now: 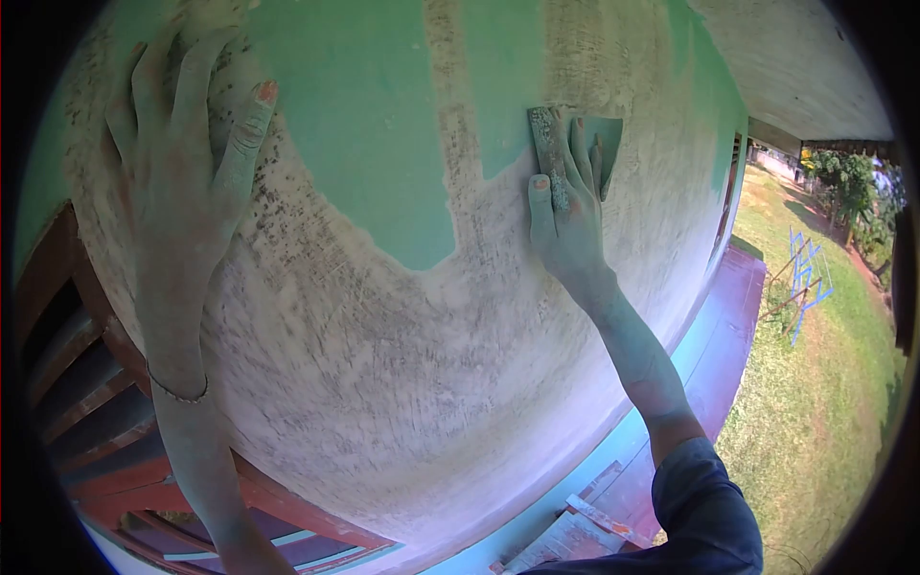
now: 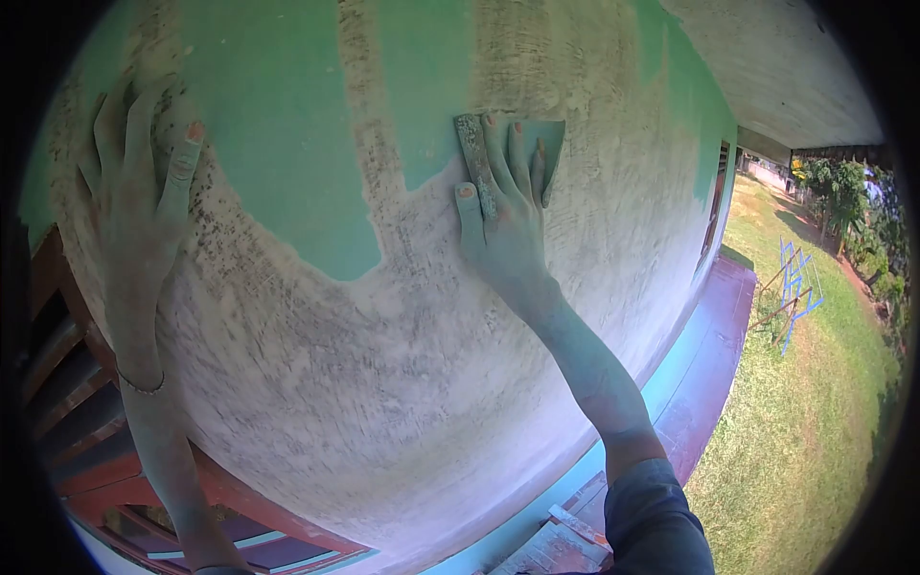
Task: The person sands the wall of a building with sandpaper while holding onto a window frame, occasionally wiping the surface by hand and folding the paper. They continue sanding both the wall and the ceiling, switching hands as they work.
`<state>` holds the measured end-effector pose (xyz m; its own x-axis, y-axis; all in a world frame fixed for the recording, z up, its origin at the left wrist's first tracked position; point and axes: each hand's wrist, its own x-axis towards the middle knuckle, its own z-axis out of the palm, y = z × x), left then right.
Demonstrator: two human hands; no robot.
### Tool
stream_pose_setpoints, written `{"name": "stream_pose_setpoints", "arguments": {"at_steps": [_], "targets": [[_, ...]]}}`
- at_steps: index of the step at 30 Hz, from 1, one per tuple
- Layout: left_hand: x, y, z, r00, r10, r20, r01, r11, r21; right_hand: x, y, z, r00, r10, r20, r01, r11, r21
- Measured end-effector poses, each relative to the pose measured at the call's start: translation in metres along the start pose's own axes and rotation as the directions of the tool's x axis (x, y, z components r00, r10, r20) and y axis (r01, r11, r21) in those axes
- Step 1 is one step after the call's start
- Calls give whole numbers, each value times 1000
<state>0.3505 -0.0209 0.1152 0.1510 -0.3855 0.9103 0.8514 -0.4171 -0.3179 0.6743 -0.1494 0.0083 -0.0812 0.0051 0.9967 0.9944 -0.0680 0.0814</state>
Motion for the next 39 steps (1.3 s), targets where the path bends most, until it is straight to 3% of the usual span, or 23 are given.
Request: {"name": "stream_pose_setpoints", "arguments": {"at_steps": [3,5,6,8,10,13,16,18,21,23,24,26,28,30,34,36,39], "targets": [[1,-2,0,1000,11,10,-11,1000,8,7,-2,-2,1000,-5,11,6,997,-70],[-1,-4,2,1000,-4,23,3,999,40,73,7,3,999,-21,-28,19,995,-95],[0,-1,3,1000,2,18,-3,998,57,107,8,1,995,94,25,-95,994,53],[3,1,2,1000,12,14,-13,995,100,139,9,2,989,148,11,-148,987,56],[2,-1,-1,1000,7,16,-9,989,149,146,7,7,993,1,-116,-28,971,-237],[-2,-6,2,999,-4,38,-2,990,140,74,-2,8,994,74,-77,-73,997,23],[-1,-11,2,995,-13,96,-9,976,218,-17,-21,2,988,150,30,-148,988,-54],[-1,-10,-1,995,-27,94,7,978,210,-33,-34,-1,984,172,55,-170,985,-32],[1,-1,1,1000,-14,26,12,996,85,25,-8,14,992,116,-41,-116,993,16],[0,0,1,1000,2,3,-2,997,71,98,6,17,983,179,-38,-163,952,259],[0,1,1,1000,-1,4,1,998,65,133,14,13,939,325,112,-344,877,335],[-1,1,1,1000,-8,16,7,998,60,152,10,8,924,355,140,-381,873,303],[-1,1,1,1000,2,-7,-1,1000,15,132,-7,4,991,109,-78,-104,992,68],[-2,5,0,1000,2,-5,-2,1000,6,65,-14,12,983,150,-104,-144,987,68],[-1,10,-4,1000,6,4,-7,1000,27,-45,-30,0,982,179,63,-177,984,-36],[0,10,-3,1000,4,-8,-3,1000,20,-32,-29,2,984,171,46,-171,985,-13],[0,11,-1,1000,-4,-6,4,1000,24,75,-2,12,981,179,-75,-173,982,75]]}}
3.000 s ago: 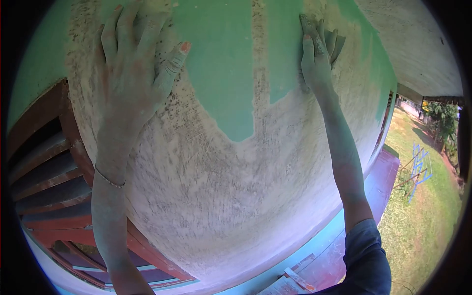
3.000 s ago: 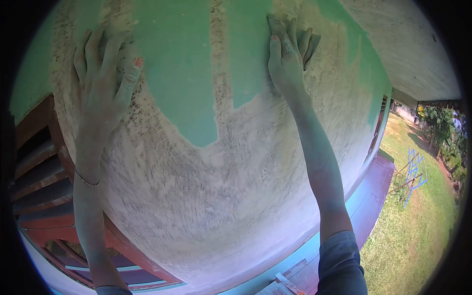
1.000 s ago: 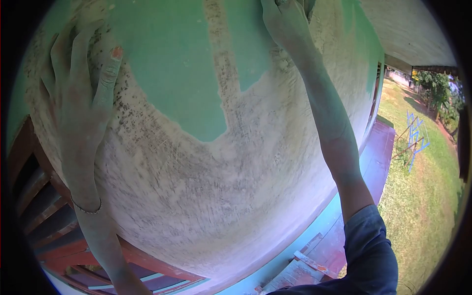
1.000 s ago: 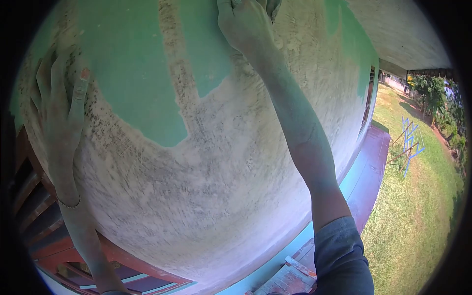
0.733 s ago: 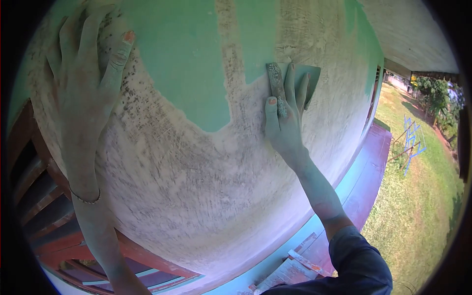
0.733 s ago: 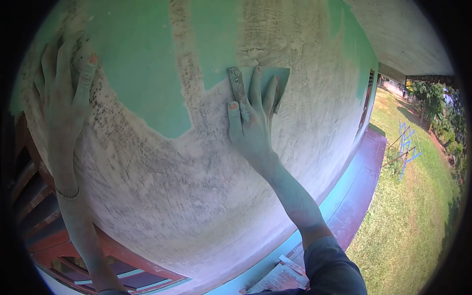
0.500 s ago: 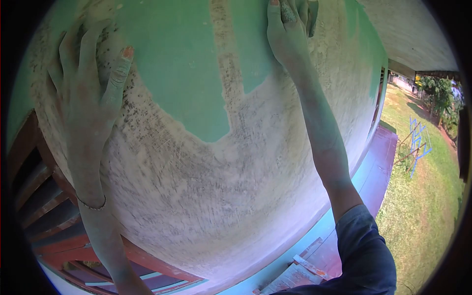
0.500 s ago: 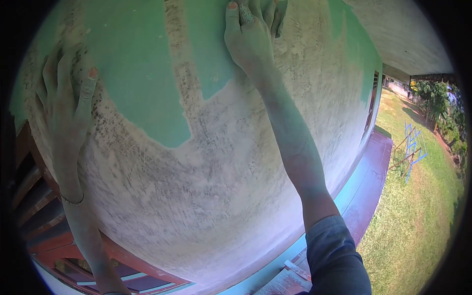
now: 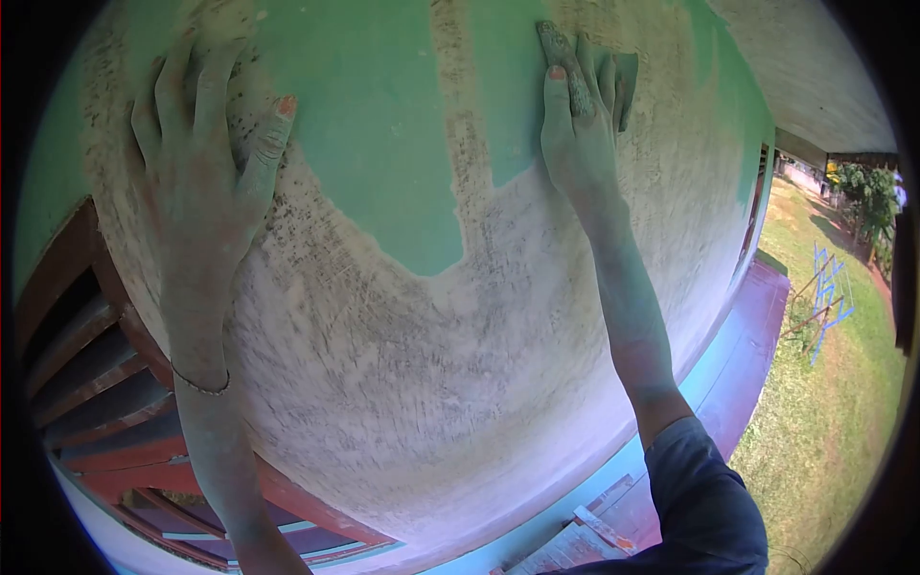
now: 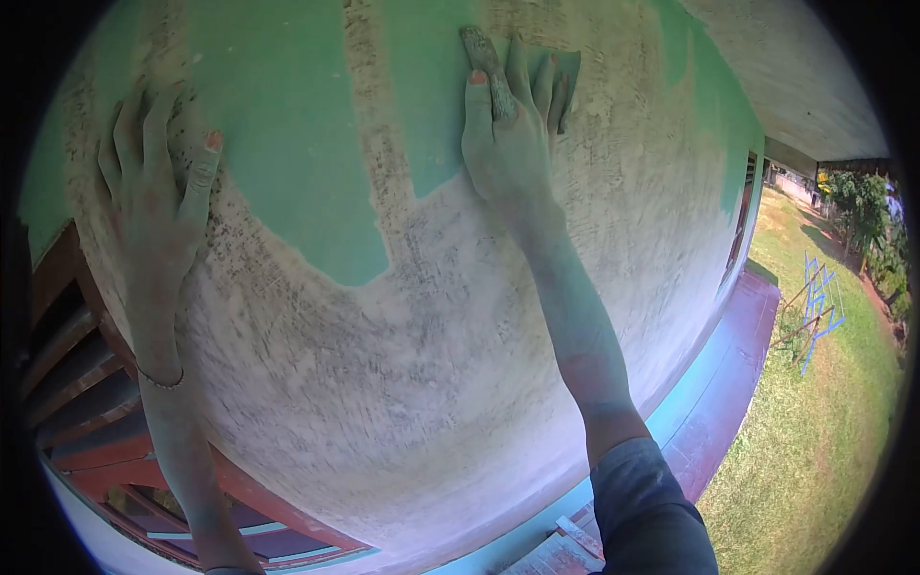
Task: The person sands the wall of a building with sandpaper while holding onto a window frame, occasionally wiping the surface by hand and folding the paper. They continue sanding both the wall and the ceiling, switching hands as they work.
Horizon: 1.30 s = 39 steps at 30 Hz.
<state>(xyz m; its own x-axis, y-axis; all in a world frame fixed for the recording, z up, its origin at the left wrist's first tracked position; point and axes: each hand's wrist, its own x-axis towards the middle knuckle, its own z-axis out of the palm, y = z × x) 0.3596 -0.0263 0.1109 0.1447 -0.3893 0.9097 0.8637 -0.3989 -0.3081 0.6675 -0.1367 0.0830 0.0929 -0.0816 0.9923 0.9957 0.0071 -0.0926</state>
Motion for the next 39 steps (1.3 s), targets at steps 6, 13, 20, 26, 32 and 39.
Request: {"name": "stream_pose_setpoints", "arguments": {"at_steps": [6,13,20,26,32,39], "targets": [[-3,1,-1,999,-8,40,8,1000,1,31,6,2,997,-72,-28,72,997,-20],[-29,34,-8,992,-78,103,91,988,-128,-104,-11,-16,993,-78,92,91,986,-139],[-30,35,-13,993,-69,101,81,990,-116,23,-14,0,1000,16,14,-17,999,27],[-44,17,31,994,5,-109,-5,1000,3,-110,-19,-16,988,-96,120,115,981,-159],[-37,38,-16,990,-94,110,110,983,-147,20,-21,-6,991,99,85,-95,994,-49],[-36,38,-19,986,-102,134,125,975,-181,-89,-26,-12,983,-157,92,177,947,-269]]}}
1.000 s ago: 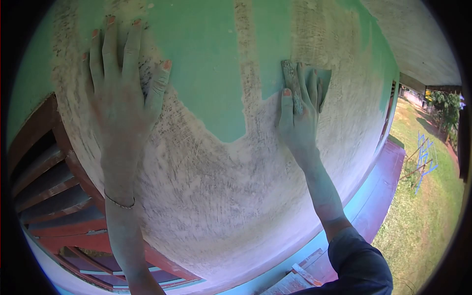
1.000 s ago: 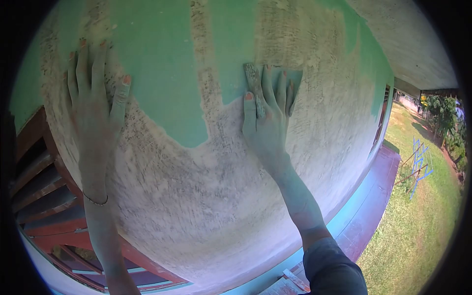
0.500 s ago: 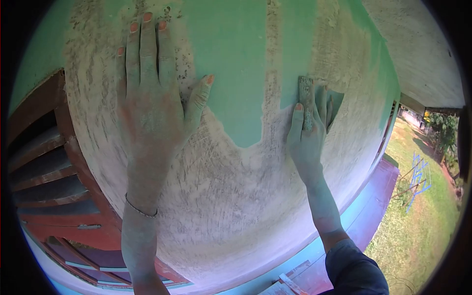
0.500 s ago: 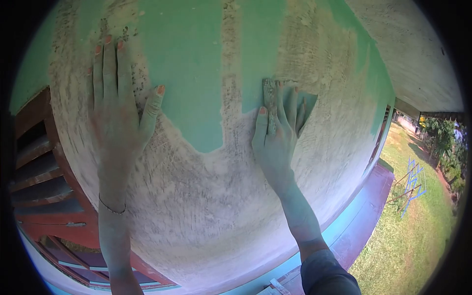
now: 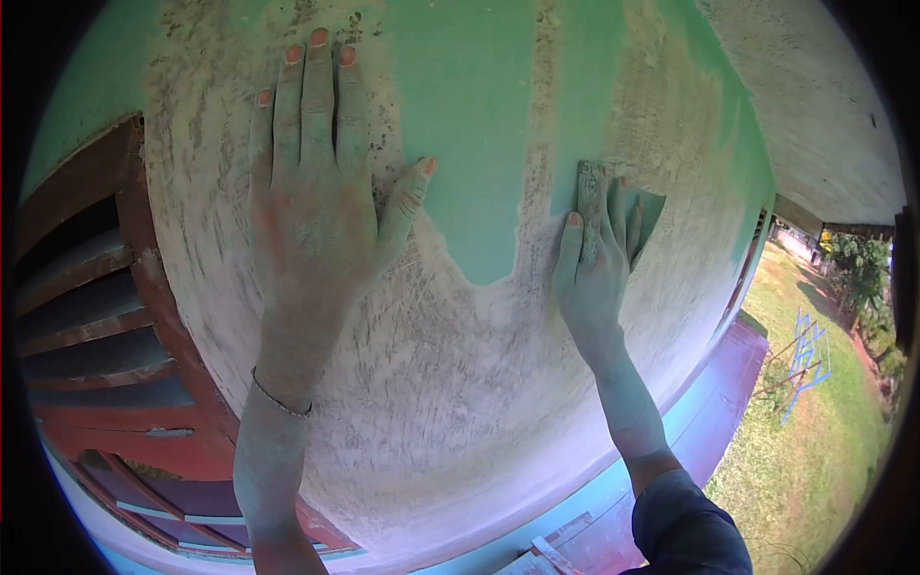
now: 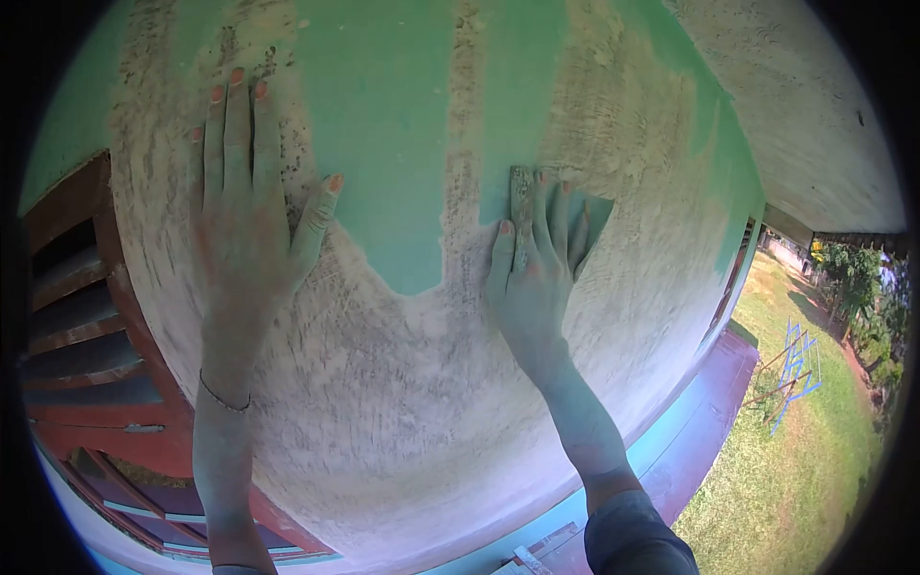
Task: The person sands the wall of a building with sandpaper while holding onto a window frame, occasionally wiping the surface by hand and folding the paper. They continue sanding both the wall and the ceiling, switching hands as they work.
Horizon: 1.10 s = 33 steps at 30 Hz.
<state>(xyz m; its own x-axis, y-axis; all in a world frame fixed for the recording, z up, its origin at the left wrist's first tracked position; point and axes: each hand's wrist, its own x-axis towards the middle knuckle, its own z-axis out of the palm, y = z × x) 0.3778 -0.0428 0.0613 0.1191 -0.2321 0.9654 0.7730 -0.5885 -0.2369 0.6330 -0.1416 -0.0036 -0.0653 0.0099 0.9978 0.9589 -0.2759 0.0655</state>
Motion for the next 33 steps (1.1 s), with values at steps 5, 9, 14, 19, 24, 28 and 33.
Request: {"name": "stream_pose_setpoints", "arguments": {"at_steps": [5,9,14,19,24,28,33], "targets": [[-1,0,-2,1000,-7,21,8,1000,-17,24,3,-3,1000,17,13,-18,998,63],[-2,-2,-2,1000,-6,30,6,1000,-21,102,15,2,991,130,-21,-128,988,83],[-4,-5,-2,999,-10,33,12,999,-39,1,-17,0,998,66,21,-67,996,53],[-6,-6,-5,999,1,43,1,999,-49,7,-11,1,999,-38,-18,39,998,48],[-5,-7,-5,998,-4,61,7,998,-54,82,1,1,989,147,-20,-145,988,54],[-5,-7,-6,998,-8,68,12,998,-60,-16,-35,1,998,64,-8,-63,997,41],[-5,-7,-8,997,7,80,-3,999,-48,2,-12,-5,999,-31,11,31,1000,8]]}}
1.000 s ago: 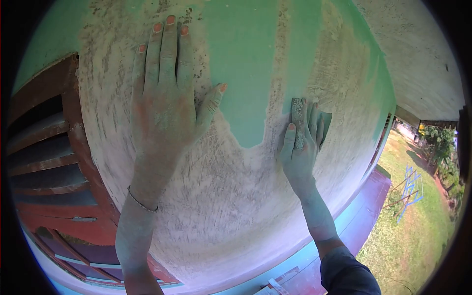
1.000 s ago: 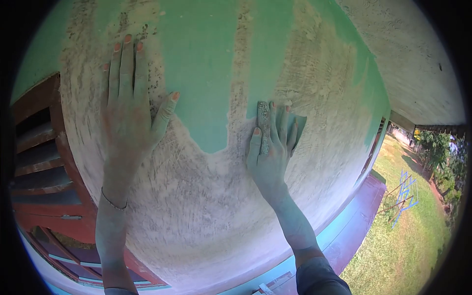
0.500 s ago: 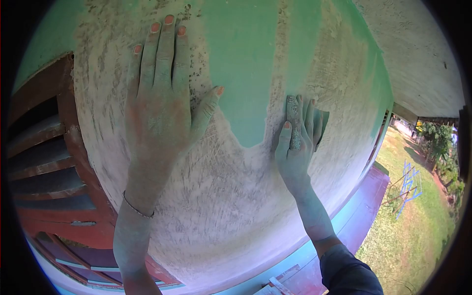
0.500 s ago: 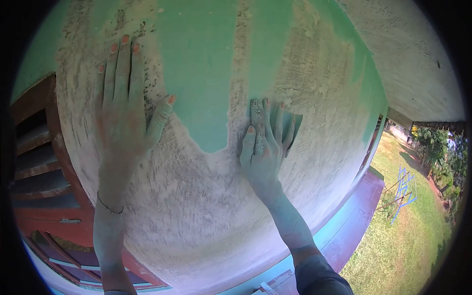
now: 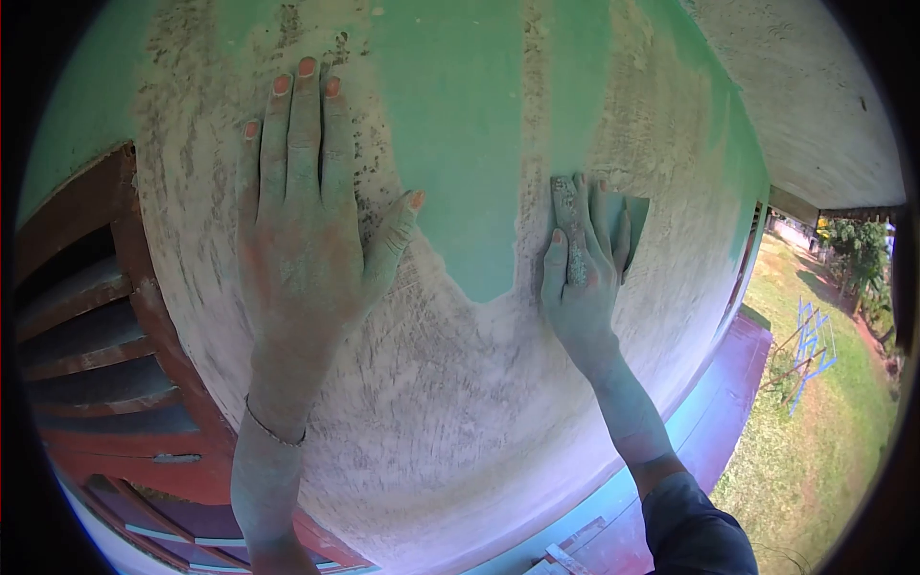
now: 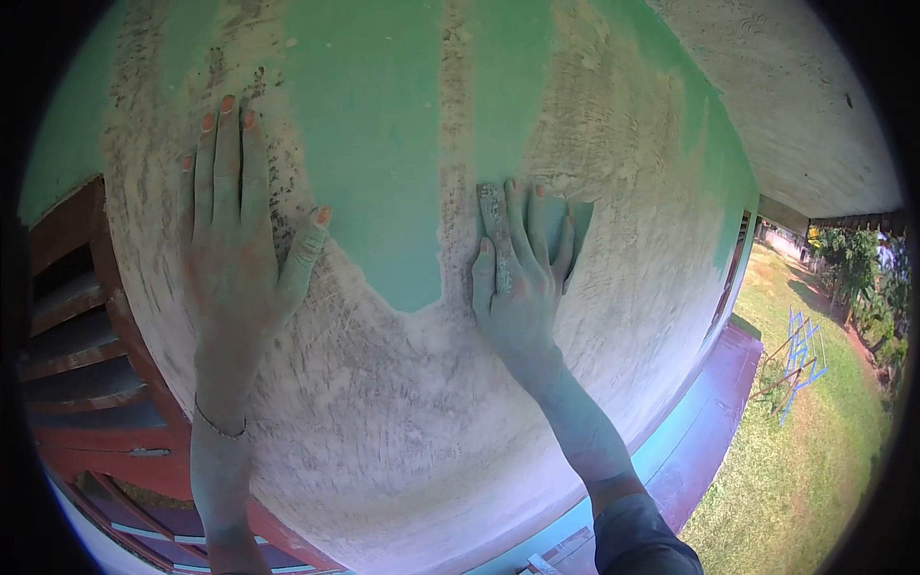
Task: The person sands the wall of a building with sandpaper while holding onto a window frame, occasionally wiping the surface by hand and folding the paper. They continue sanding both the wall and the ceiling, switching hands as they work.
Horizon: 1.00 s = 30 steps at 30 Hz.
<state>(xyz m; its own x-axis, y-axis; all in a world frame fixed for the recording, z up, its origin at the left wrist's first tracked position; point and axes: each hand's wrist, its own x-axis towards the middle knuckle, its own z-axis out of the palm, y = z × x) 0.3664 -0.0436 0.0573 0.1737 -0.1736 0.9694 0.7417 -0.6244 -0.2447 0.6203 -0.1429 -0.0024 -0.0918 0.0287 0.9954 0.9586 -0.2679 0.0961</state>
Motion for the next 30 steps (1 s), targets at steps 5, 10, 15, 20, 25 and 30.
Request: {"name": "stream_pose_setpoints", "arguments": {"at_steps": [5,10,15,20,25,30], "targets": [[1,0,1,1000,2,5,-2,1000,16,56,6,11,973,219,-77,-210,972,106],[1,-1,2,1000,-11,-8,11,1000,19,-46,-42,-8,988,27,150,-25,1000,-16],[0,-3,4,1000,2,-28,-1,1000,15,39,-4,-5,998,44,52,-42,999,-27],[0,0,2,1000,8,-6,-8,1000,8,-5,-32,2,993,114,16,-114,993,32],[0,-2,2,1000,-8,-22,8,1000,-17,-10,-24,-12,992,-50,116,63,992,-108],[0,-3,5,999,14,-40,-14,1000,11,49,5,-7,993,98,71,-91,991,-95]]}}
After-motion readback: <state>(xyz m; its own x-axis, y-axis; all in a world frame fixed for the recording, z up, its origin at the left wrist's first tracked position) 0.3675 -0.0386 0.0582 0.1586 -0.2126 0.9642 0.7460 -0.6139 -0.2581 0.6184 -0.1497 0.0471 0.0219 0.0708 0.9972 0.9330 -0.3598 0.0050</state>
